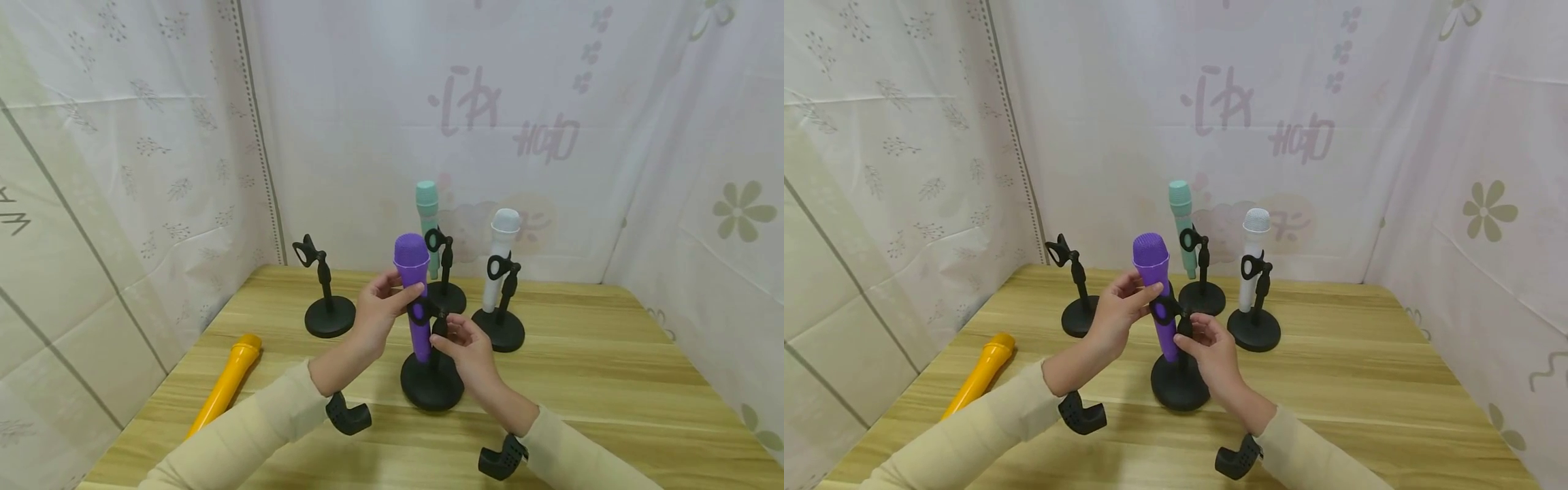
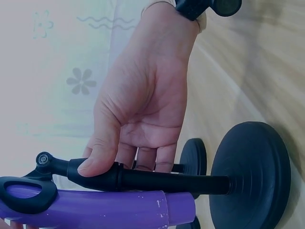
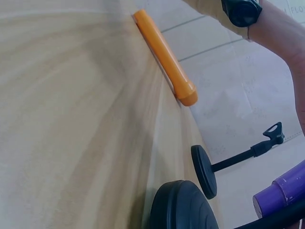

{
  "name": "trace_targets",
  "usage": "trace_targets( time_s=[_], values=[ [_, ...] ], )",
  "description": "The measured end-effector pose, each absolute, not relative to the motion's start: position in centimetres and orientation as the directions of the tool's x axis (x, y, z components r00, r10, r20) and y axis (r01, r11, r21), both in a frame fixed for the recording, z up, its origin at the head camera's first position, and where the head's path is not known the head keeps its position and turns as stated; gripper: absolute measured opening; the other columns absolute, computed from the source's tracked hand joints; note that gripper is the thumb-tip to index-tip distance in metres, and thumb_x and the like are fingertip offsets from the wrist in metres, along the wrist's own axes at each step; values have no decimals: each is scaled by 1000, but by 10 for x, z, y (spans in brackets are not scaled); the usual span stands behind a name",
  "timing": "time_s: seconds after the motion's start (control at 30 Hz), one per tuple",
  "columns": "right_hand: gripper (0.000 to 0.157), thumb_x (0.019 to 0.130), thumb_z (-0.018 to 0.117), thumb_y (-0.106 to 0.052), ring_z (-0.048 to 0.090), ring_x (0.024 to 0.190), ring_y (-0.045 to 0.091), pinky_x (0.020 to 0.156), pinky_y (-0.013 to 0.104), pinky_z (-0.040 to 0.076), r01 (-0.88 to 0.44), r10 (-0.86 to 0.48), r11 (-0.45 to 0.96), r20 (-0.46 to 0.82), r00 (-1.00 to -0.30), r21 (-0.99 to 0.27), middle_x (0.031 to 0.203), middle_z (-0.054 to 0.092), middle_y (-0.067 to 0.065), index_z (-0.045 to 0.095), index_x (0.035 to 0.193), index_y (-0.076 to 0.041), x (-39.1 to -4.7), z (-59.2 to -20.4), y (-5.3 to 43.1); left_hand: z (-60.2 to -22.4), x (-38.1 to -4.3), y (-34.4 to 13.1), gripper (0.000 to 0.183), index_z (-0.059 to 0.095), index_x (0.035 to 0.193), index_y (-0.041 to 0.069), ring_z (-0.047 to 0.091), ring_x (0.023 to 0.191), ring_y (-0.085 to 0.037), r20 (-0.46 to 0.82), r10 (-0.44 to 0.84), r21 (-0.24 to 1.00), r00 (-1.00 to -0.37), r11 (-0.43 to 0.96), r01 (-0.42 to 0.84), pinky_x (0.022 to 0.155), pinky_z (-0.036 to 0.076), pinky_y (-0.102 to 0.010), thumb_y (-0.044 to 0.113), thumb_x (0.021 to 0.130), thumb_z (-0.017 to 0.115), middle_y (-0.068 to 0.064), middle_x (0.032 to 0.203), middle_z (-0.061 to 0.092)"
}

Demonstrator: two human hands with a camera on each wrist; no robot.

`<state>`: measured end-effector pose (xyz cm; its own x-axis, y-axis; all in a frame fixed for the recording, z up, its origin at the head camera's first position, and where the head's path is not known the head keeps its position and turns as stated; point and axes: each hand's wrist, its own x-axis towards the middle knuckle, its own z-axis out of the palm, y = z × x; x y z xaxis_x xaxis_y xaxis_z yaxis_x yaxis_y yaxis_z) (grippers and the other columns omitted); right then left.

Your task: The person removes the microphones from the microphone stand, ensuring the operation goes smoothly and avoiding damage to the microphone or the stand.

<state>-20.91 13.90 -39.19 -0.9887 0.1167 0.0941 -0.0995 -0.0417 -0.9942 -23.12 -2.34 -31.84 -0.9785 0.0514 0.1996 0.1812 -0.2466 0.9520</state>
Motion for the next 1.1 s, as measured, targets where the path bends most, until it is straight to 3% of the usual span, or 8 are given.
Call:
trace_targets(
  time_s=[0.3, 0.63, 1.1],
  values=[
    [28, 83, 75, 0, 56, 98, 24, 84, 29, 49, -128, 106, -79, 119, -987, -989, 103, 63, 8, 60, 107, -3, -198, -396, 142, -321, -222, -23, 35, 66, 116, 3, 60, 89, -18, 198, 87, 955, -976, -244, 172, 83, 52, -35, 14, 85, 76, -6, 103, 66],
    [32, 83, 75, 0, 56, 101, 25, 89, 31, 48, -109, 109, -70, 101, -989, -992, 105, 63, 9, 61, 111, -2, -190, -398, 143, -325, -214, -23, 34, 66, 115, 2, 60, 89, -18, 203, 98, 953, -974, -248, 174, 84, 52, -35, 13, 84, 76, -7, 103, 65],
    [31, 82, 75, 3, 57, 96, 25, 84, 31, 50, -119, 110, -115, 106, -988, -986, 102, 65, 8, 62, 109, -3, -187, -405, 142, -330, -211, -23, 35, 65, 116, 1, 58, 87, -18, 206, 89, 952, -974, -248, 179, 85, 52, -35, 12, 84, 76, -7, 102, 64]
  ],
)
